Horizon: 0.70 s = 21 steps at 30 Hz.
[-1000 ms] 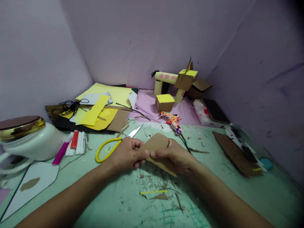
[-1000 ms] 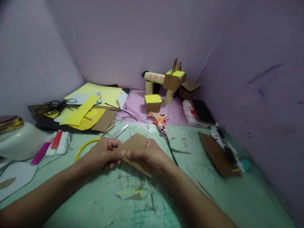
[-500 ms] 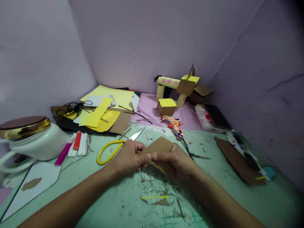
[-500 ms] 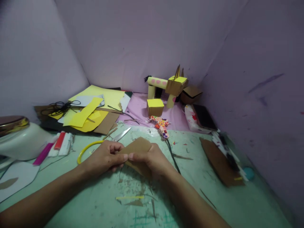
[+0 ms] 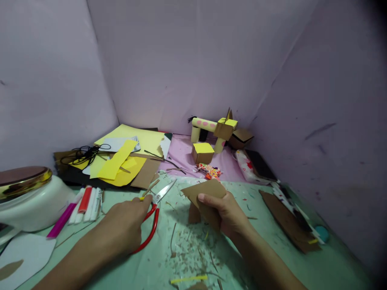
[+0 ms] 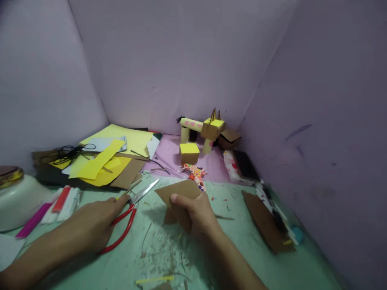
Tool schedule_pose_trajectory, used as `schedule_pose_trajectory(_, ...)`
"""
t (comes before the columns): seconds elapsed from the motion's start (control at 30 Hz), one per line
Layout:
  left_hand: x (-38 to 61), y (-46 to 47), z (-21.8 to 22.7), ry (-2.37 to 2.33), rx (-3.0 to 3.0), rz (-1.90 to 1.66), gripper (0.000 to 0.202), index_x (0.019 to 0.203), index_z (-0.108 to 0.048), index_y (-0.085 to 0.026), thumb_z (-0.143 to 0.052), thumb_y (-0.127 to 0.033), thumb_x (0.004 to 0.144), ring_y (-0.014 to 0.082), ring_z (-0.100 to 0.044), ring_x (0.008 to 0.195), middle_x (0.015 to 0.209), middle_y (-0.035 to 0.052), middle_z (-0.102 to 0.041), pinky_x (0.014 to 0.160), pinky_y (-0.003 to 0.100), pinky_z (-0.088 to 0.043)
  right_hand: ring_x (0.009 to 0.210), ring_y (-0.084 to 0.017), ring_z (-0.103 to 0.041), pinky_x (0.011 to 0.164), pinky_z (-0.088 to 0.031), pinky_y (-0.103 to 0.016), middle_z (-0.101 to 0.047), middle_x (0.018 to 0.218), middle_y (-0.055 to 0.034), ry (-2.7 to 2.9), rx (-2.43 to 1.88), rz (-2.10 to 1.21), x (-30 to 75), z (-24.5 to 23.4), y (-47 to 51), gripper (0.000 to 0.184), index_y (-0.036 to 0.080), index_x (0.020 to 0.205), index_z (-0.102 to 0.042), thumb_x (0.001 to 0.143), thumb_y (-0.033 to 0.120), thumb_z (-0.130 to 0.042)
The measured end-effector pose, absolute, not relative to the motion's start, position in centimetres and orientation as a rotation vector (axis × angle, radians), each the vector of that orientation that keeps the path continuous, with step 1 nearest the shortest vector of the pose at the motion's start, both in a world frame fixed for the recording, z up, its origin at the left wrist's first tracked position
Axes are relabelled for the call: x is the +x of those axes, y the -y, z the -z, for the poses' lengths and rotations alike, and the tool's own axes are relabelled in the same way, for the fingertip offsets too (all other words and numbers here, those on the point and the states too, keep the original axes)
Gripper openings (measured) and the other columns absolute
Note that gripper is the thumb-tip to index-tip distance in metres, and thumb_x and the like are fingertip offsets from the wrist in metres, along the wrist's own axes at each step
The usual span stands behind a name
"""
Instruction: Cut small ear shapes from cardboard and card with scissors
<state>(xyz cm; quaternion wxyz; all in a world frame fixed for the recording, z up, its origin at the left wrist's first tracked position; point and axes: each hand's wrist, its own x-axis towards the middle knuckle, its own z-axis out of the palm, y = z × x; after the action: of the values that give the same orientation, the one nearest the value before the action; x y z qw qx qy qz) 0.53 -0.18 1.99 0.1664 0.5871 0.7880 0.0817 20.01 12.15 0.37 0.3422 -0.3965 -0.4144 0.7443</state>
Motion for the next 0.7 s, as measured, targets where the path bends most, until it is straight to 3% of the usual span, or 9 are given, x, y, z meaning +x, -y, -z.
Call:
schedule_pose_trajectory(0.07, 1.0, -0.2, -2.1, -2.285, 1.731, 0.009, 0.059, 0.121, -0.052, -0.014, -0.045, -0.008, 0.063, 0.0368, -0.064, 0.077, 0.09, 0.0203, -0.068, 0.059, 0.039, -0.042, 0.053, -0.015, -0.058, 0.049, -0.047, -0.025, -0.066, 0.06, 0.0, 1.071, -1.034, -1.918, 20.0, -0.4, -12.1, 0.032, 0.015, 0.073, -0.062, 0.047, 0.021, -0.081)
schedule_pose_trajectory(0.17, 1.4, -0.8, -3.0, -2.318, 1.705, -0.013, 0.058, 0.121, -0.051, -0.017, -0.045, -0.011, 0.064, 0.0375, -0.064, 0.081, 0.09, 0.0187, -0.069, 0.06, 0.039, -0.042, 0.052, -0.016, -0.058, 0.05, -0.047, -0.027, -0.067, 0.06, -0.0007, 1.045, -1.016, -1.915, 20.1, -0.5, -12.2, 0.032, 0.015, 0.073, -0.063, 0.048, 0.023, -0.081)
schedule_pose_trajectory(0.4, 1.3, -0.9, -3.0, -2.301, 1.557, -0.808, 0.034, 0.11, -0.048, -0.022, -0.048, -0.028, 0.077, 0.0216, -0.064, 0.065, 0.071, 0.0014, -0.066, 0.057, 0.028, -0.045, 0.055, -0.016, -0.061, 0.053, -0.05, -0.027, -0.07, 0.064, -0.0004, 0.902, -0.89, -1.846, 20.5, -1.0, -12.9, 0.035, 0.016, 0.077, -0.066, 0.047, 0.024, -0.082)
schedule_pose_trajectory(0.53, 1.9, -0.7, -0.8, -2.102, 1.902, -1.06, 0.026, 0.111, -0.043, -0.022, -0.037, -0.029, 0.086, 0.0173, -0.061, 0.056, 0.068, -0.0003, -0.063, 0.054, 0.025, -0.047, 0.055, -0.016, -0.061, 0.052, -0.05, -0.026, -0.07, 0.064, -0.0008, 0.862, -0.87, -1.847, 20.4, -1.1, -12.8, 0.036, 0.016, 0.077, -0.067, 0.046, 0.024, -0.083)
schedule_pose_trajectory(0.6, 2.2, -0.6, -0.1, -2.026, 1.947, -0.981, 0.03, 0.117, -0.04, -0.023, -0.035, -0.024, 0.088, 0.0181, -0.064, 0.064, 0.077, 0.0023, -0.066, 0.059, 0.026, -0.049, 0.055, -0.015, -0.06, 0.052, -0.05, -0.024, -0.07, 0.063, -0.0005, 0.846, -0.857, -1.828, 20.3, -1.2, -12.6, 0.036, 0.015, 0.076, -0.067, 0.045, 0.024, -0.084)
schedule_pose_trajectory(0.7, 2.6, -0.4, 0.1, -1.963, 1.959, -0.922, 0.049, 0.13, -0.031, -0.024, -0.04, -0.018, 0.082, 0.0224, -0.062, 0.097, 0.11, 0.0089, -0.063, 0.081, 0.032, -0.05, 0.054, -0.014, -0.06, 0.052, -0.05, -0.023, -0.069, 0.062, 0.0, 0.827, -0.808, -1.812, 20.3, -1.3, -12.2, 0.034, 0.015, 0.075, -0.068, 0.045, 0.024, -0.084)
